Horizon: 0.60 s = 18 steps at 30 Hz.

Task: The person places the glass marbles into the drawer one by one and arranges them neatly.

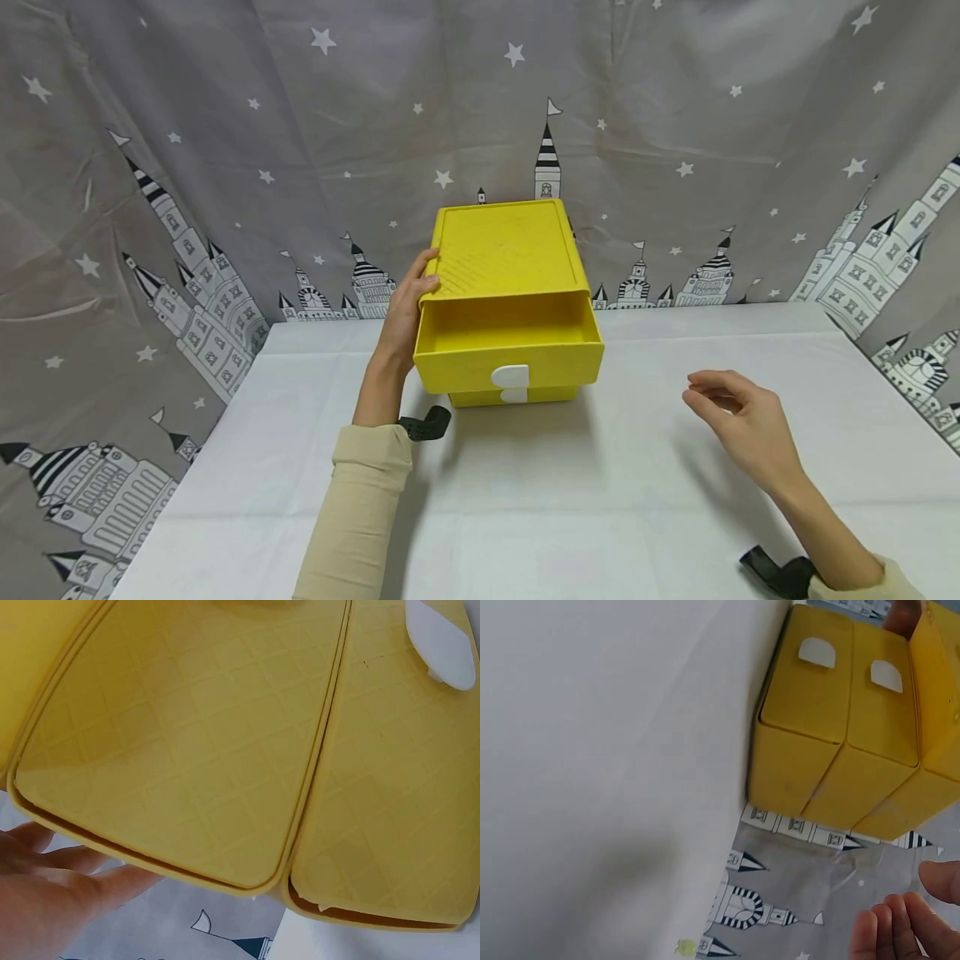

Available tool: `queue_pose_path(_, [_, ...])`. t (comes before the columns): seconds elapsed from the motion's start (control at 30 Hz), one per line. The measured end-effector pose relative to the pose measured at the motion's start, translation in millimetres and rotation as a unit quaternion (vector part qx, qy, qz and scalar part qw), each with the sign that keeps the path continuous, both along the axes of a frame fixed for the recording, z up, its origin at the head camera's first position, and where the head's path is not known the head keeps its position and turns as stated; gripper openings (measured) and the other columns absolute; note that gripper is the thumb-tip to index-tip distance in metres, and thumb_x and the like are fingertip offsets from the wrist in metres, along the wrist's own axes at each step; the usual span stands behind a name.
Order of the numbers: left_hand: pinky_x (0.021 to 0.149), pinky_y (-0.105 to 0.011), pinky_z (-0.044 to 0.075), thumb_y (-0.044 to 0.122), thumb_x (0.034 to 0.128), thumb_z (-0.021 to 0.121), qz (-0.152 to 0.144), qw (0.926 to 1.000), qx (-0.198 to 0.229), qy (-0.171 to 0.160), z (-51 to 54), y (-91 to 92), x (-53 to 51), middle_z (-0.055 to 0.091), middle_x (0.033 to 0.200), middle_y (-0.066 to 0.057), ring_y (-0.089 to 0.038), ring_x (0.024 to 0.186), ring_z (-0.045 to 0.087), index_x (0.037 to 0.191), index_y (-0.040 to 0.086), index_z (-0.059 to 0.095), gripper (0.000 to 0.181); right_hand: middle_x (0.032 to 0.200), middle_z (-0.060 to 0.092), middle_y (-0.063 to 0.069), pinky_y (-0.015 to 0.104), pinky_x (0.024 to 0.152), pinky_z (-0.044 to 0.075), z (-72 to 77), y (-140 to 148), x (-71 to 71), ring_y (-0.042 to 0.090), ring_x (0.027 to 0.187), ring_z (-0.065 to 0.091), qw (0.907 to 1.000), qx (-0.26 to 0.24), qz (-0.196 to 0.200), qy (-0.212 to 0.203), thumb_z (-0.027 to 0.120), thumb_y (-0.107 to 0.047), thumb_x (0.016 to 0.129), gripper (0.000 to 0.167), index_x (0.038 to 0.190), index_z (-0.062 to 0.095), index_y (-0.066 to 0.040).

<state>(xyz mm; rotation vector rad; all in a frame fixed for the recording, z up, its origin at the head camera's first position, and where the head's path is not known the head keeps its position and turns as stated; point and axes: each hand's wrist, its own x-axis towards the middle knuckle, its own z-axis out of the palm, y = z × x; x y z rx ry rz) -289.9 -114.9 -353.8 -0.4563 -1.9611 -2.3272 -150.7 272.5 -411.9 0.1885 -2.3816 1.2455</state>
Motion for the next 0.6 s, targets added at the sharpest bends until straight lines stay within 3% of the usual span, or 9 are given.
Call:
queue_pose_path(0.2, [0.097, -0.035, 0.039, 0.026, 0.0939, 0.045, -0.005, 1.0000, 0.000, 0.003, 0.8, 0.1, 0.5, 0.043, 0.139, -0.007, -0.021, 0.113, 0.049, 0.149, 0.018, 0.040, 0.056, 0.090, 0.069, -0.007, 0.009, 0.073, 0.045, -4.2, 11, 0.2, -0.006, 0.082, 0.060, 0.9998, -0.001, -0.018, -0.008, 0.071, -0.005, 0.088, 0.021, 0.108, 0.071, 0.000])
queue_pose_path(0.6, [0.094, -0.032, 0.042, 0.025, 0.0941, 0.045, -0.010, 0.9999, 0.008, 0.006, 0.5, 0.1, -0.3, 0.046, 0.135, -0.007, -0.020, 0.110, 0.050, 0.149, 0.018, 0.040, 0.055, 0.083, 0.066, -0.013, 0.009, 0.067, 0.044, -8.5, 30, -2.8, -0.009, 0.076, 0.059, 0.9982, 0.007, -0.054, -0.024, 0.072, -0.010, 0.089, 0.022, 0.107, 0.071, 0.002])
